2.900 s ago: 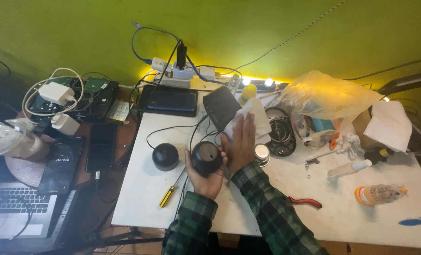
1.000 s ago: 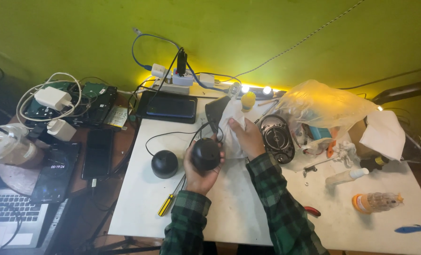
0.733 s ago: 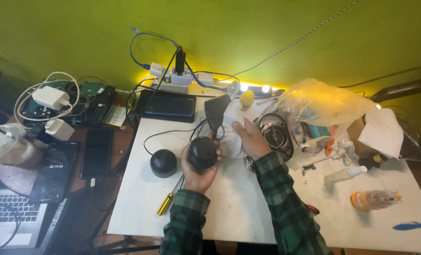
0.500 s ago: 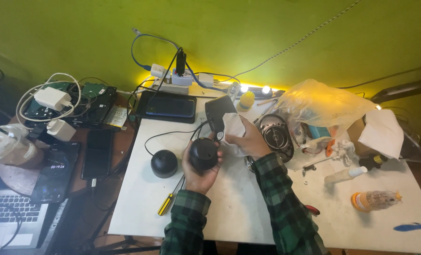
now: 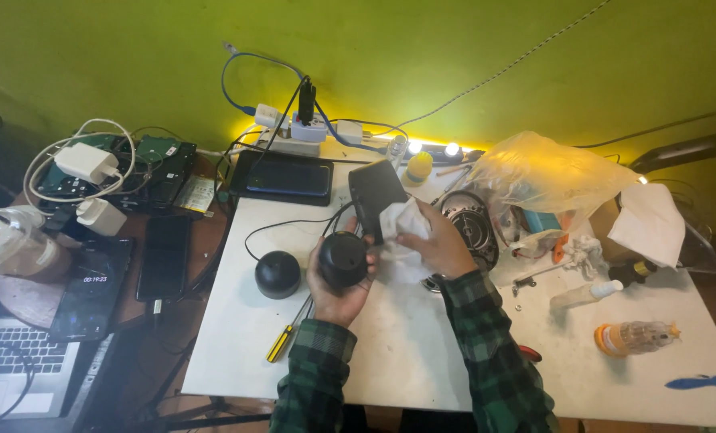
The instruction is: Sealing a speaker housing by applying sealant and cleaning the component with a cloth.
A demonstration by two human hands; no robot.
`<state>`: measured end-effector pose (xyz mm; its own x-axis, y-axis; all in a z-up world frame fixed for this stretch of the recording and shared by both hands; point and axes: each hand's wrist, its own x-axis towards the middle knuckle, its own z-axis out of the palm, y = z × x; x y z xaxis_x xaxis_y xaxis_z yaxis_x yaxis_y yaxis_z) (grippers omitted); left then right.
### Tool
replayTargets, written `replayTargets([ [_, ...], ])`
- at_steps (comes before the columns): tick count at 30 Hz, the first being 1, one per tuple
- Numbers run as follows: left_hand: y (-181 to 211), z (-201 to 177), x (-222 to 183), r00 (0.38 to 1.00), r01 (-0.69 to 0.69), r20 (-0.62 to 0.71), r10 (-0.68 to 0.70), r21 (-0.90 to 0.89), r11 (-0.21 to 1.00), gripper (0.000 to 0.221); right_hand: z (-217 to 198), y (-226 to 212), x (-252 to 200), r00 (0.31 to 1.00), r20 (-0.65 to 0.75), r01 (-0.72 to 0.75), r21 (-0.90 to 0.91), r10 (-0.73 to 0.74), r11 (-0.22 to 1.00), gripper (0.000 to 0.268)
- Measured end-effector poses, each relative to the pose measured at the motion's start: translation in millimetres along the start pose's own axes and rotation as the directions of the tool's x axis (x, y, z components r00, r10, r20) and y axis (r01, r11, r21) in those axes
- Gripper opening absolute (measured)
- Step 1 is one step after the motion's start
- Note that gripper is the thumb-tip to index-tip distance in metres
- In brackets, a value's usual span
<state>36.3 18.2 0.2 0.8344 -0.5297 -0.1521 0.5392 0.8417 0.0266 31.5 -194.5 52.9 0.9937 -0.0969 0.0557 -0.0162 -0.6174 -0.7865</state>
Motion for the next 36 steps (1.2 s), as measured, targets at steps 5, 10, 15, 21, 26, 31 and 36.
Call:
replayTargets([
  [5,2,10,-7,1.0,-0.012,-0.003,0.012,0.015,1.0,0.069,-11,-1,-32,0.972,-0.213,0.063,-0.164,-0.098,0.984,0.058],
  [10,0,-8,1,0.999,-0.016,-0.043,0.015,-0.003,1.0,0.064,-32,-38,-66,0.81,-0.559,-0.171,0.064,0.177,0.983,0.044],
  [15,-4,-9,-3,0.982,-0.045,-0.183,0.045,0.005,0.999,0.048,-26,-39,-90,0.723,-0.671,-0.003,0.233,0.163,0.972,0.055],
  [21,-20,9,-19,0.968,0.012,-0.249,0.024,0.139,0.99,0.047,4,-35,-111,0.912,-0.391,-0.024,0.239,0.119,0.971,0.03],
  [26,-33,22,-21,0.955,0.0,-0.286,0.076,0.257,0.966,0.051,26,-52,-125,0.919,-0.389,0.191,0.307,-0.06,0.932,0.036],
  [31,-38,41,-29,0.902,0.054,-0.415,0.123,0.39,0.919,0.055,38,-67,-137,0.97,-0.237,0.136,0.362,-0.05,0.922,0.063],
  [36,-22,24,-24,0.822,0.285,-0.549,0.15,0.625,0.727,0.081,44,-64,-143,0.993,-0.041,0.117,0.138,-0.113,0.983,0.07],
])
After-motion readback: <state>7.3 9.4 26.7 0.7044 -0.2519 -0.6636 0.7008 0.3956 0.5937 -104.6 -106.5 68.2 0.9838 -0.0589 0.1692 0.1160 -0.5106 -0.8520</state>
